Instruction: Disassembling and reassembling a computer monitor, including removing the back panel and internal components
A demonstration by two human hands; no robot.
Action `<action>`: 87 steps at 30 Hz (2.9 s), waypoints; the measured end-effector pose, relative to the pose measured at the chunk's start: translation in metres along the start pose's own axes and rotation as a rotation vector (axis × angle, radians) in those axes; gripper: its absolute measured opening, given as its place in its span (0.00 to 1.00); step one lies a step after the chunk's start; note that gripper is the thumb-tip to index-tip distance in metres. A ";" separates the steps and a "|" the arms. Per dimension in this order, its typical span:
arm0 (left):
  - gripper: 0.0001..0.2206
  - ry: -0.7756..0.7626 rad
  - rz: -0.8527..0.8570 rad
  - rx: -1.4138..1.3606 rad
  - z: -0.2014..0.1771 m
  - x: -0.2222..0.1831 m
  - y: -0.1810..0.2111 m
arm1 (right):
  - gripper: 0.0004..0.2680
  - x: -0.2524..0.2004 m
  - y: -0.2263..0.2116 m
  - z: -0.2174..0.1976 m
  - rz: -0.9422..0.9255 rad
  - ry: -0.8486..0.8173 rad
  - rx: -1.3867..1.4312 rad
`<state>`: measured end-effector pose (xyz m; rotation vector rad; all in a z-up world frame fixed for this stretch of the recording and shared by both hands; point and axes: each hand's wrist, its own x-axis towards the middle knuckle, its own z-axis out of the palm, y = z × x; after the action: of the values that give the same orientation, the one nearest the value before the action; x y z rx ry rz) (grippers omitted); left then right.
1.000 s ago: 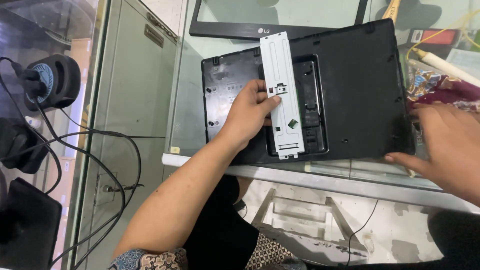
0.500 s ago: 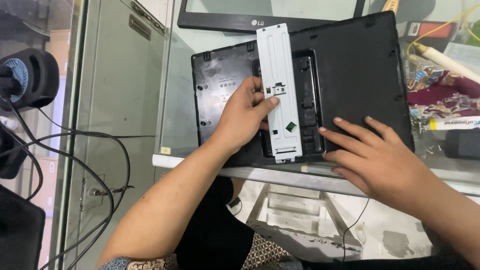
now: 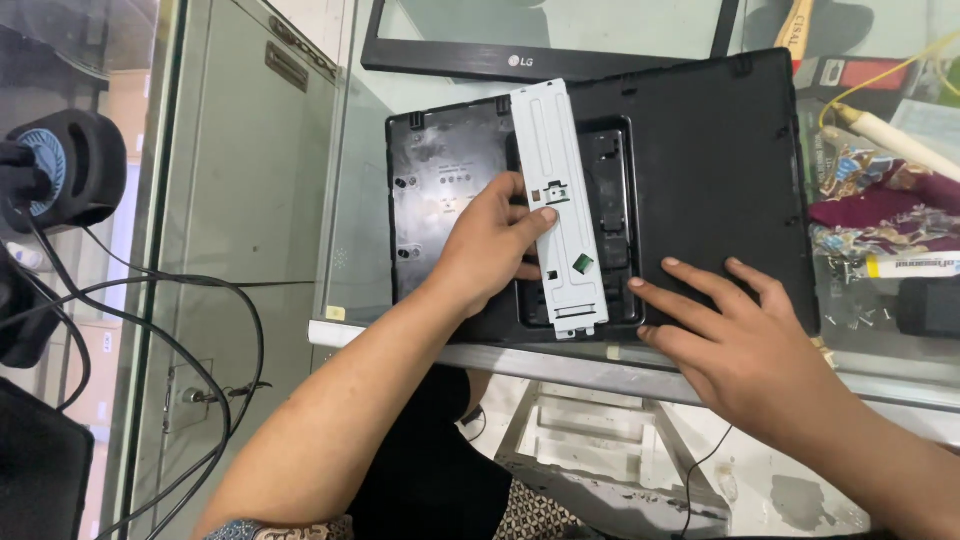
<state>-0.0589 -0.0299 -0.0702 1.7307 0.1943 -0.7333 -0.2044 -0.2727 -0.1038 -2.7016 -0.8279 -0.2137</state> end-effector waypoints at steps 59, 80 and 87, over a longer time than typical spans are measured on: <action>0.37 0.097 0.212 0.384 -0.016 -0.015 0.002 | 0.08 0.000 -0.004 0.005 0.017 0.001 -0.058; 0.09 0.028 -0.027 0.069 -0.018 -0.010 0.007 | 0.04 0.001 -0.008 0.004 0.068 -0.003 -0.045; 0.08 0.085 0.012 0.305 -0.017 -0.014 0.014 | 0.04 0.001 -0.008 0.005 0.086 -0.022 -0.048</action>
<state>-0.0572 -0.0149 -0.0492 2.0535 0.1347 -0.7087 -0.2080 -0.2641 -0.1068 -2.7825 -0.7198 -0.1871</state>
